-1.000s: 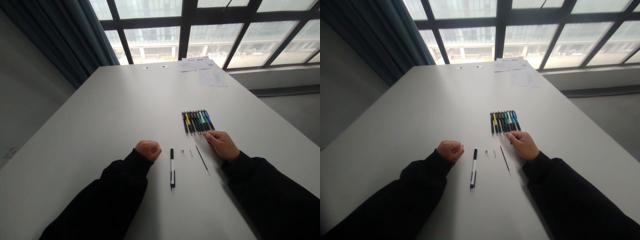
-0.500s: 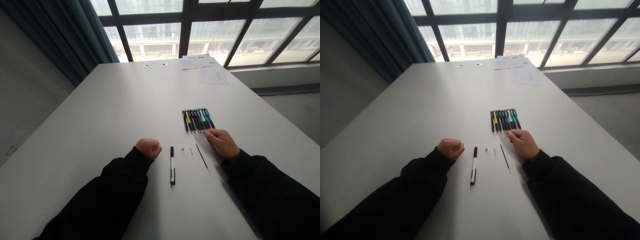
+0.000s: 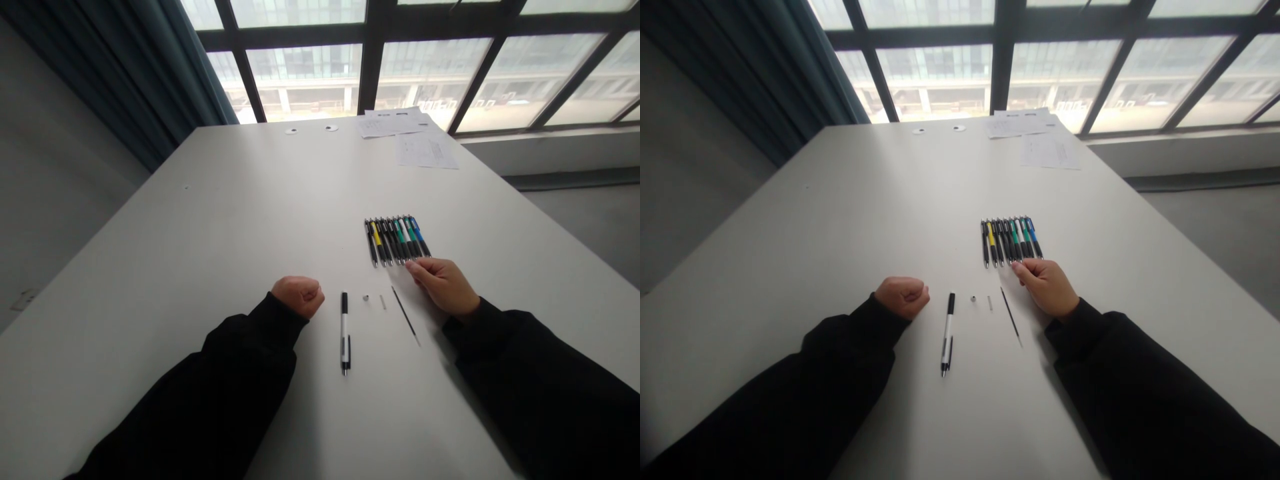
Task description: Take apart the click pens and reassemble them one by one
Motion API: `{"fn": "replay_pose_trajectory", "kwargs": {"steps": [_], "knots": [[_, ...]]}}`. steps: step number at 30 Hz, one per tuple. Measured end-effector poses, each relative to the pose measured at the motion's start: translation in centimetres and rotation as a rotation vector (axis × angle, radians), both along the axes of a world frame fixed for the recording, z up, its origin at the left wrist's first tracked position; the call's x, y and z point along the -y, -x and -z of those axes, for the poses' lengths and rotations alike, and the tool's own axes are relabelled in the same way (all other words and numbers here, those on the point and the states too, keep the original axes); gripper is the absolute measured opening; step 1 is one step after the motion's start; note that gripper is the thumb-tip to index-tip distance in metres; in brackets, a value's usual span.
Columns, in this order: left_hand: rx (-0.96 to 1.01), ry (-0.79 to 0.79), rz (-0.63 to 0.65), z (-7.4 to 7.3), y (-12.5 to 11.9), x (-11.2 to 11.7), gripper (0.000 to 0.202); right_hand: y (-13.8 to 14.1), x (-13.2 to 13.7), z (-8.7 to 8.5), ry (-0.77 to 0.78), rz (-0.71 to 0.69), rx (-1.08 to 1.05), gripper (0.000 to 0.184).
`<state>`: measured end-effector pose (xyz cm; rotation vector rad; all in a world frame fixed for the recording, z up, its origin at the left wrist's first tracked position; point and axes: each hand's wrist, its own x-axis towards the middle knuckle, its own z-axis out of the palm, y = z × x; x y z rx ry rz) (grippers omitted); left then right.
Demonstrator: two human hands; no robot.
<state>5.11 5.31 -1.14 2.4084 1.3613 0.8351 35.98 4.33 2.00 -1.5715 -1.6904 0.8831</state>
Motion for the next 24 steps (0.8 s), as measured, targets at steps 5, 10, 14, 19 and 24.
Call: {"fn": "replay_pose_trajectory", "kwargs": {"steps": [5, 10, 14, 19, 24], "knots": [[-0.013, 0.007, -0.009, -0.14, -0.03, 0.06, 0.038, -0.04, 0.0, 0.09, -0.005, -0.01, 0.021, 0.048], [-0.03, 0.005, 0.001, 0.0, 0.1, -0.23, 0.039, 0.02, -0.06, 0.12, -0.021, -0.021, 0.033, 0.048], [-0.038, 0.007, 0.0, 0.15, 0.16, -0.3, 0.039, -0.05, -0.07, 0.16, -0.029, -0.034, 0.031, 0.048], [-0.044, 0.014, -0.006, 0.22, 0.19, -0.23, 0.04, -0.14, -0.03, 0.2, -0.021, -0.036, 0.039, 0.047], [-0.047, 0.026, -0.013, 0.21, 0.16, -0.16, 0.04, -0.08, -0.01, 0.01, -0.02, -0.05, 0.058, 0.047]]}}
